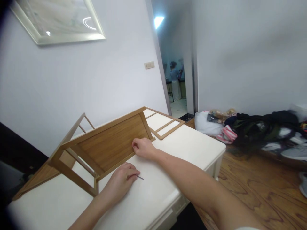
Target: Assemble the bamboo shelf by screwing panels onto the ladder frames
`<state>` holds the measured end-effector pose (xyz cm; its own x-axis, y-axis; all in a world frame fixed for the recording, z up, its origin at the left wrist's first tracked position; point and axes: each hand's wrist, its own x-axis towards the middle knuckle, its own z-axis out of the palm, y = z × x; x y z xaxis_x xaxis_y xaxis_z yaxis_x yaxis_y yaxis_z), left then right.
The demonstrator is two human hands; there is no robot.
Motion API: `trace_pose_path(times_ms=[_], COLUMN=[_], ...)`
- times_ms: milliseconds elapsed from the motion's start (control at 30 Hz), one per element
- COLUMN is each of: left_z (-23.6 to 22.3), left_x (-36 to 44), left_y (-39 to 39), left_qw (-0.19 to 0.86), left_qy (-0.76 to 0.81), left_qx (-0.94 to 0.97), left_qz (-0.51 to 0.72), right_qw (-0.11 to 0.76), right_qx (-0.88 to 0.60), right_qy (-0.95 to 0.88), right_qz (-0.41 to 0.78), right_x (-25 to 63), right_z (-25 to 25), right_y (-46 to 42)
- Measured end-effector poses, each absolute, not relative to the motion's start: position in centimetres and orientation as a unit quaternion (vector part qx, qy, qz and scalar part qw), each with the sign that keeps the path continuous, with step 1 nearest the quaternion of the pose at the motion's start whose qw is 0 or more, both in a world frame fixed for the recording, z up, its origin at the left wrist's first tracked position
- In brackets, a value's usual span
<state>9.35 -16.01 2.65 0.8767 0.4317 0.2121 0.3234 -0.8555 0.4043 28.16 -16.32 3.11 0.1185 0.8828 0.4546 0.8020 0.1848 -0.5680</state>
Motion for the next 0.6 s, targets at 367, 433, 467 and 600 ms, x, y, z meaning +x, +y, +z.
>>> trace_pose_path(times_ms=[367,433,467,600], left_z=[0.9,0.9,0.9,1.2], left_x=[7.4,7.6,7.7,7.9], left_y=[-15.2,-15.5,-15.6,-16.0], left_qw=[0.134,0.132,0.133,0.135], left_qy=[0.236,0.227,0.22,0.182], left_qx=[0.933,0.935,0.938,0.949], left_qz=[0.238,0.237,0.234,0.221], right_qw=[0.364,0.359,0.357,0.349], right_qx=[-0.663,-0.664,-0.665,-0.666], right_qy=[-0.65,-0.651,-0.651,-0.654], right_qz=[0.076,0.078,0.079,0.084], right_x=[29.0,29.0,29.0,28.9], right_z=[3.0,3.0,3.0,3.0], right_y=[-16.0,-16.0,-16.0,-16.0])
